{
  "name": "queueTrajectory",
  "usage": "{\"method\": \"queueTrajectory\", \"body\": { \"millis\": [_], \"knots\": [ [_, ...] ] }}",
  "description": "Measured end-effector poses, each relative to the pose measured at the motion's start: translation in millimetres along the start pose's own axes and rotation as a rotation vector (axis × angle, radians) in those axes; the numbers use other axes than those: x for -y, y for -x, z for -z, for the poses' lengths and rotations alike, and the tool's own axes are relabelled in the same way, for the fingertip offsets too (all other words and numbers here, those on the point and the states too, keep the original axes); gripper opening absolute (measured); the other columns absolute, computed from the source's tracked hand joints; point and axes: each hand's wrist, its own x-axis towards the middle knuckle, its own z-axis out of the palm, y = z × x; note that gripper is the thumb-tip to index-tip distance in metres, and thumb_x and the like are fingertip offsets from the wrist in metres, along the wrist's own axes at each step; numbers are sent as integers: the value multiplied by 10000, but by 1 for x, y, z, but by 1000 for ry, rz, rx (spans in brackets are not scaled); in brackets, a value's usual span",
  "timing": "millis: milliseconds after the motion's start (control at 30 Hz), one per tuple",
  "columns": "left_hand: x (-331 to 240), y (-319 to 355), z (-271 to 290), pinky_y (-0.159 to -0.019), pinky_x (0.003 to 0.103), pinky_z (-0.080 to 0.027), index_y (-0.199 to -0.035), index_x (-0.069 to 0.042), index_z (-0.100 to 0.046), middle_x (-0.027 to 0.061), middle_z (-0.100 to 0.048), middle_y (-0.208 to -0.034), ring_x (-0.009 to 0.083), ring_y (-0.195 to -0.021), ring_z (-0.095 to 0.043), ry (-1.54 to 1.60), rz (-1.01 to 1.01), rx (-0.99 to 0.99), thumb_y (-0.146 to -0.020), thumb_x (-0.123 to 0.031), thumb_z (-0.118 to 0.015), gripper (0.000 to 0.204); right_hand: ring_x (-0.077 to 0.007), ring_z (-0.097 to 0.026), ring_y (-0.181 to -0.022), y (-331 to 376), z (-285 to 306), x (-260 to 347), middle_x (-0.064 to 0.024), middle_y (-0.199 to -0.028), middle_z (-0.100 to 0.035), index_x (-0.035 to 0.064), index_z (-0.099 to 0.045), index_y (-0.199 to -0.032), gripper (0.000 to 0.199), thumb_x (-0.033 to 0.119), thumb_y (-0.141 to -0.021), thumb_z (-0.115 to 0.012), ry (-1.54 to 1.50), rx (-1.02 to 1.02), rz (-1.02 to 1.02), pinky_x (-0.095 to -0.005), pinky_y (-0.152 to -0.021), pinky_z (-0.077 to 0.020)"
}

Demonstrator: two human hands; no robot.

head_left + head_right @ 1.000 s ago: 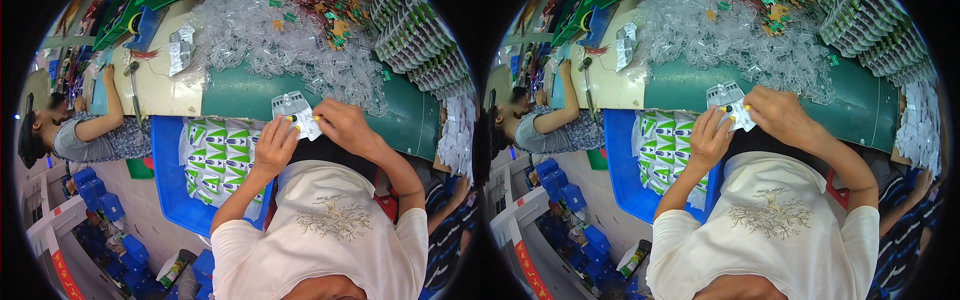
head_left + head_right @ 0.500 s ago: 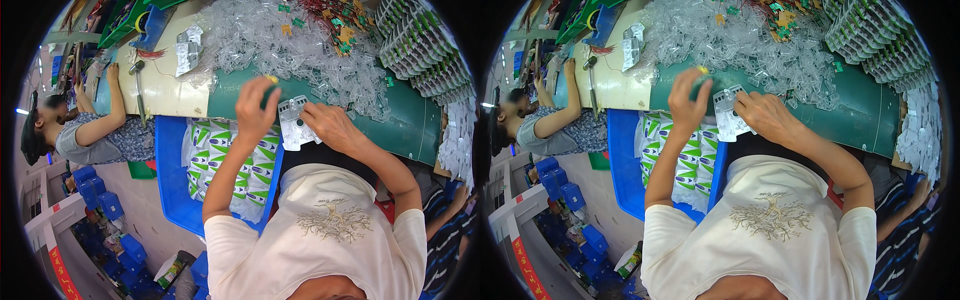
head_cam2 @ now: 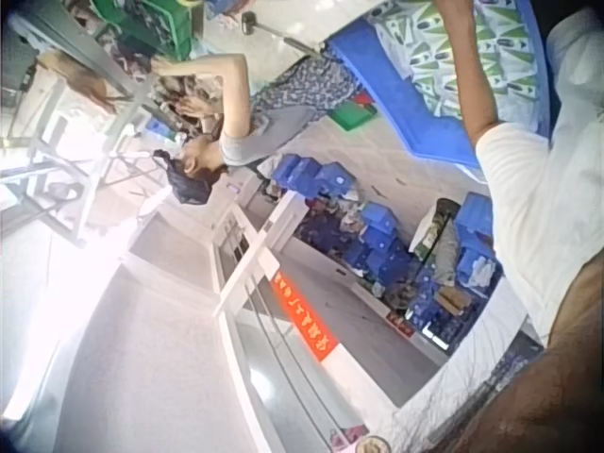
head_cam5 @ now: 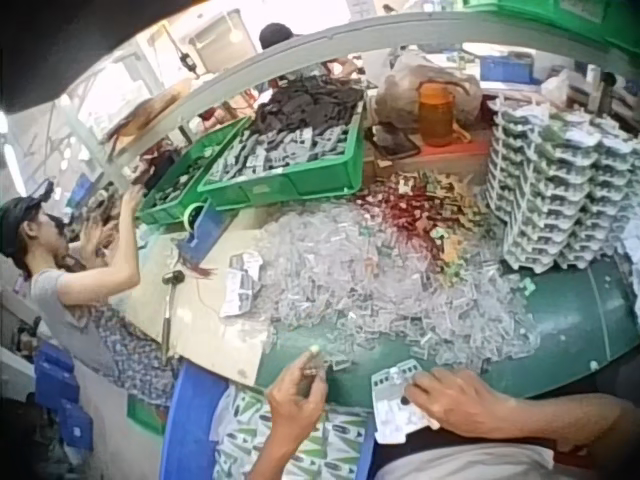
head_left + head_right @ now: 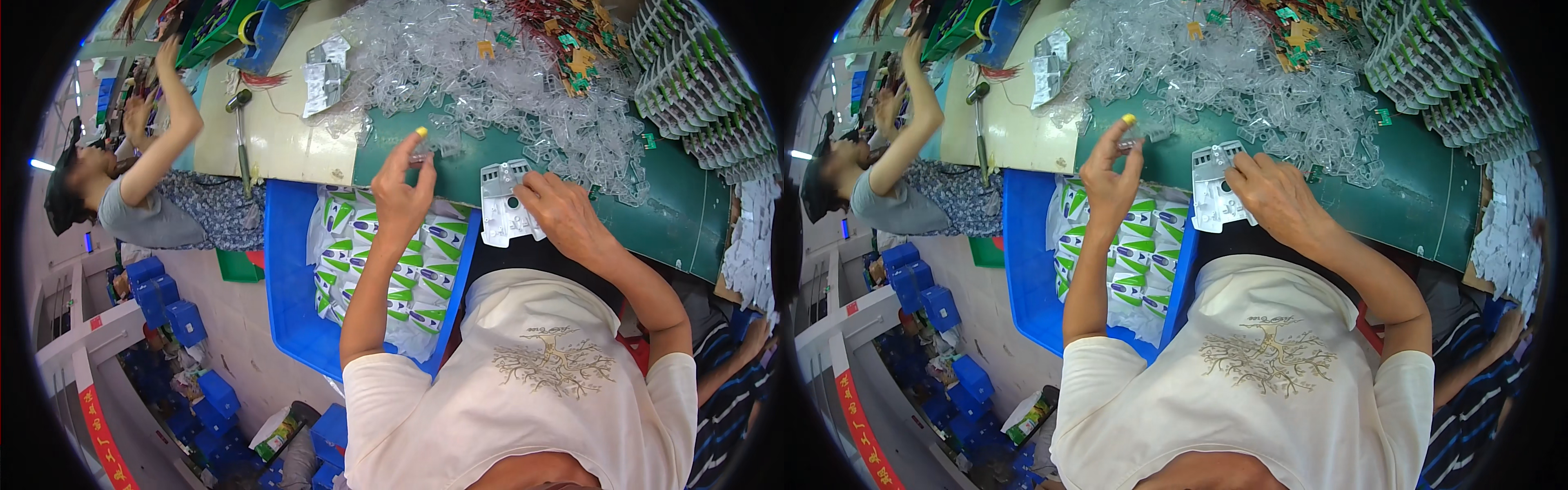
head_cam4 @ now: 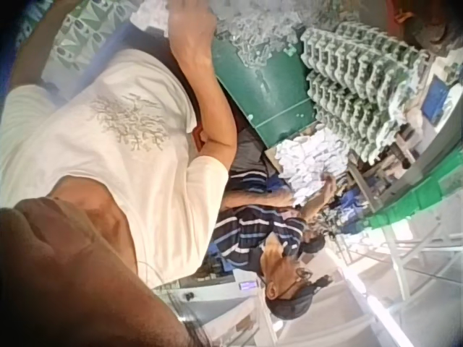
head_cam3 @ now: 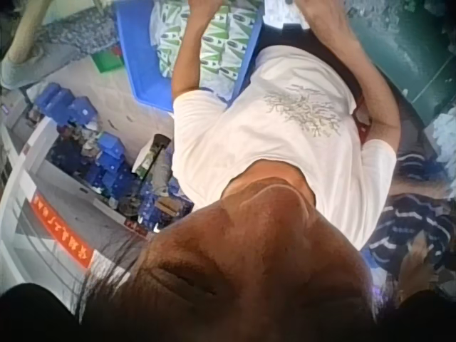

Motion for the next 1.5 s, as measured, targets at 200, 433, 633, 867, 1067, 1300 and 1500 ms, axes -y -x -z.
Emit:
{"method": "queueTrajectory", "body": {
  "millis": [200,433,633,867,1067,1300,1500],
  "knots": [
    [15,8,0,-976,436,-425,-1206,-4,-604,226,-608,-1206,390,-1130,-572,-258,-317,-5,-819,83,-573,398,-259,-596,-790,0,0,1,-104,-920,-534,-1,-599,-953,235,-24,-720,-616,-29,1,-26,-383,-642,-520],
    [-9,10,-6,-664,366,-489,-964,10,-653,133,-619,-822,278,-751,-613,-336,-95,17,-808,-69,-728,190,-262,-595,-779,0,0,2,-102,-908,-531,3,-604,-964,251,-34,-716,-616,-29,-5,-29,-387,-635,-516],
    [-27,23,2,-768,377,-518,-1026,9,-648,174,-657,-992,329,-918,-651,-93,-213,179,-781,16,-713,253,-248,-596,-767,-2,0,-4,-72,-894,-535,30,-611,-933,228,-21,-712,-625,-28,16,-27,-385,-618,-514],
    [-40,28,-34,-789,377,-522,-997,18,-670,128,-652,-999,286,-916,-648,-152,-523,212,-716,70,-651,286,-227,-602,-755,-2,-5,-11,-57,-861,-550,40,-617,-888,166,18,-724,-628,-10,-18,69,-363,-606,-518],
    [-43,29,-39,-824,382,-503,-972,8,-681,110,-659,-984,274,-938,-646,-261,-510,267,-724,34,-669,250,-270,-643,-749,3,-13,-16,-97,-914,-610,23,-609,-931,207,-2,-728,-646,-110,-138,11,-378,-600,-514],
    [-33,40,-49,-806,371,-488,-1032,0,-669,98,-671,-980,276,-940,-642,-141,-472,199,-743,-12,-751,300,-303,-636,-777,3,3,-14,-110,-943,-589,30,-597,-922,188,79,-775,-705,-183,-61,-167,-395,-636,-506],
    [-28,44,-59,-821,394,-451,-1197,-13,-596,92,-682,-990,289,-921,-605,143,-202,90,-737,6,-735,481,-346,-613,-926,14,20,-4,-148,-1104,-554,16,-629,-1085,375,183,-769,-745,-266,98,-217,-427,-768,-511]
  ]
}}
